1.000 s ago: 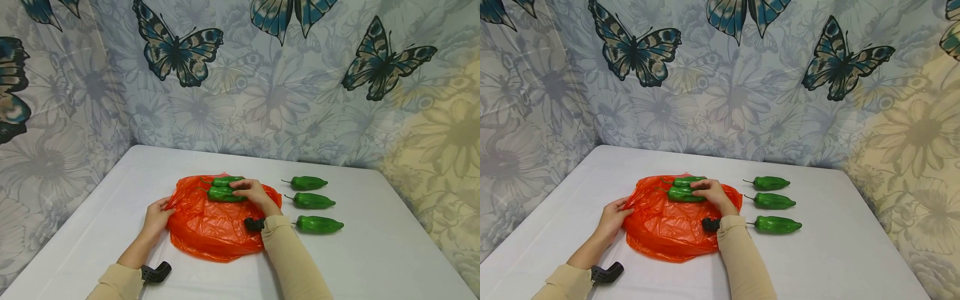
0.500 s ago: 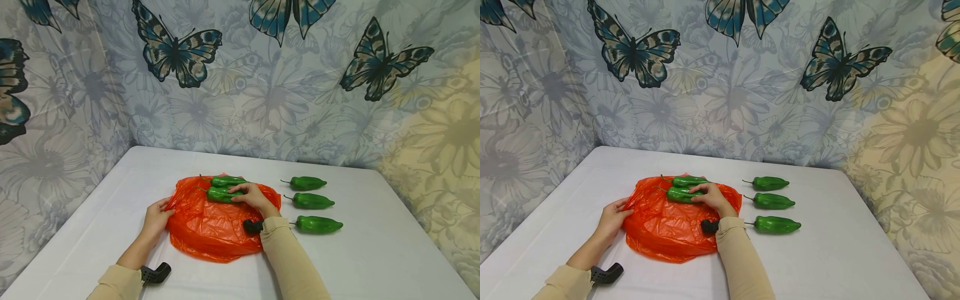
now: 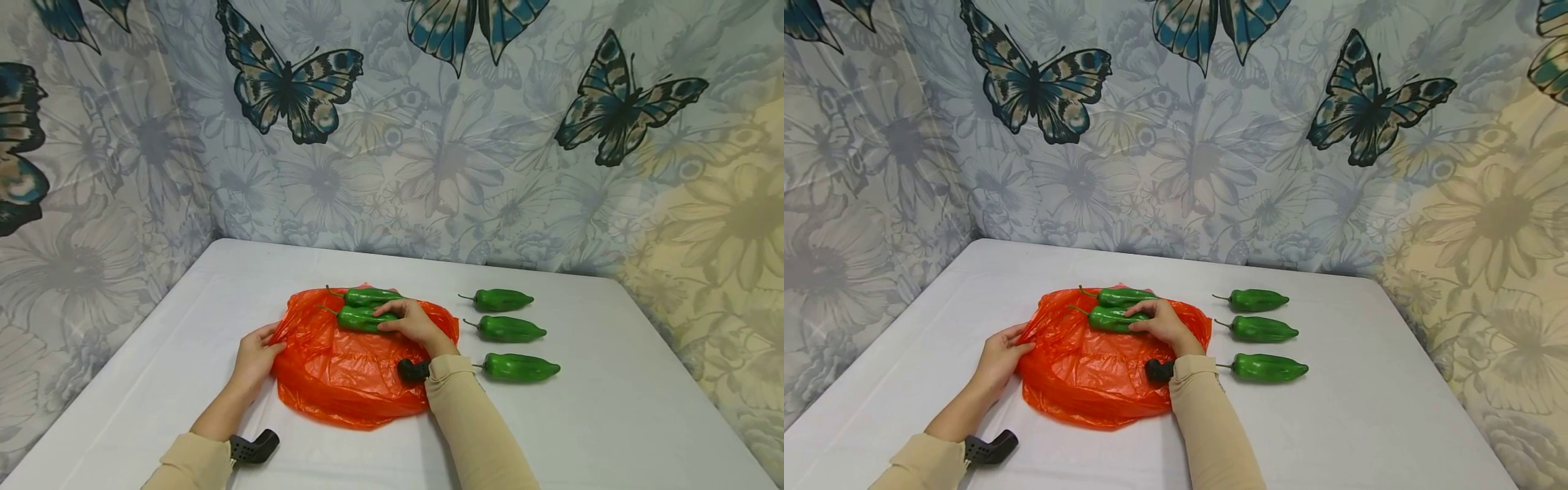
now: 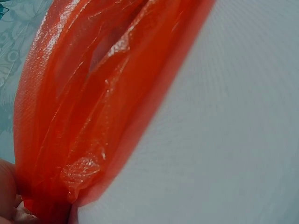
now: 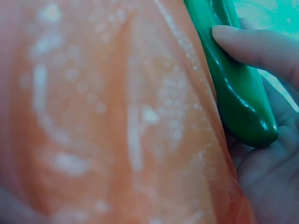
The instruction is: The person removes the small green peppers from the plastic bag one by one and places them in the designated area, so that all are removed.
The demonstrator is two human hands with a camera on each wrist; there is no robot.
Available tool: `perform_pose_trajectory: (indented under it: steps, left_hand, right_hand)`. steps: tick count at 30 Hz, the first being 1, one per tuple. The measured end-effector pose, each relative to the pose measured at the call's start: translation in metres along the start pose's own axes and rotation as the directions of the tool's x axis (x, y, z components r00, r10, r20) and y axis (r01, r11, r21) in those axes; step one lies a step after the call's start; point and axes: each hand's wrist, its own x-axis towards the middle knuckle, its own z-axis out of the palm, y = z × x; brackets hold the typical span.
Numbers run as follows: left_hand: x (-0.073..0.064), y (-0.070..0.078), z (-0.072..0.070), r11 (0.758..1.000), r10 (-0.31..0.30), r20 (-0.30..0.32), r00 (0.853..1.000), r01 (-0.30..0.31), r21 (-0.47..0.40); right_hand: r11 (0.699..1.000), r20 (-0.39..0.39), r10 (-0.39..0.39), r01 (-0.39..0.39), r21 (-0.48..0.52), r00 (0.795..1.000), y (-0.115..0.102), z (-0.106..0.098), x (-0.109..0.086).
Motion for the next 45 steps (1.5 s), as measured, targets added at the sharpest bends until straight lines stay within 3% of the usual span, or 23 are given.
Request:
perform_pose_trajectory:
  steps: [9,18,26,37,45]
  left_hand:
    - [-0.002,0.000,0.000,1.000,0.010,0.001,1.000,-0.010,-0.029]
    - [-0.002,0.001,0.000,1.000,0.008,-0.003,1.000,-0.008,-0.027]
    - [0.000,0.001,0.000,1.000,0.007,0.005,1.000,-0.007,-0.025]
    - [0.000,0.000,-0.001,1.000,0.009,0.003,1.000,-0.009,-0.023]
    - [0.000,0.000,0.000,1.000,-0.005,0.002,1.000,0.005,-0.020]
  right_hand:
    - [1.000,0.022,0.024,-0.024,0.002,0.999,-0.001,0.001,0.001]
    - [1.000,0.019,-0.006,0.005,0.029,1.000,-0.005,-0.001,0.001]
    - [0.999,-0.006,-0.024,0.025,0.038,1.000,-0.003,-0.003,0.000]
    - [0.997,-0.019,0.011,-0.009,0.072,1.000,-0.005,-0.002,-0.001]
    - [0.994,-0.077,0.006,0.002,0.108,0.997,-0.012,-0.003,-0.006]
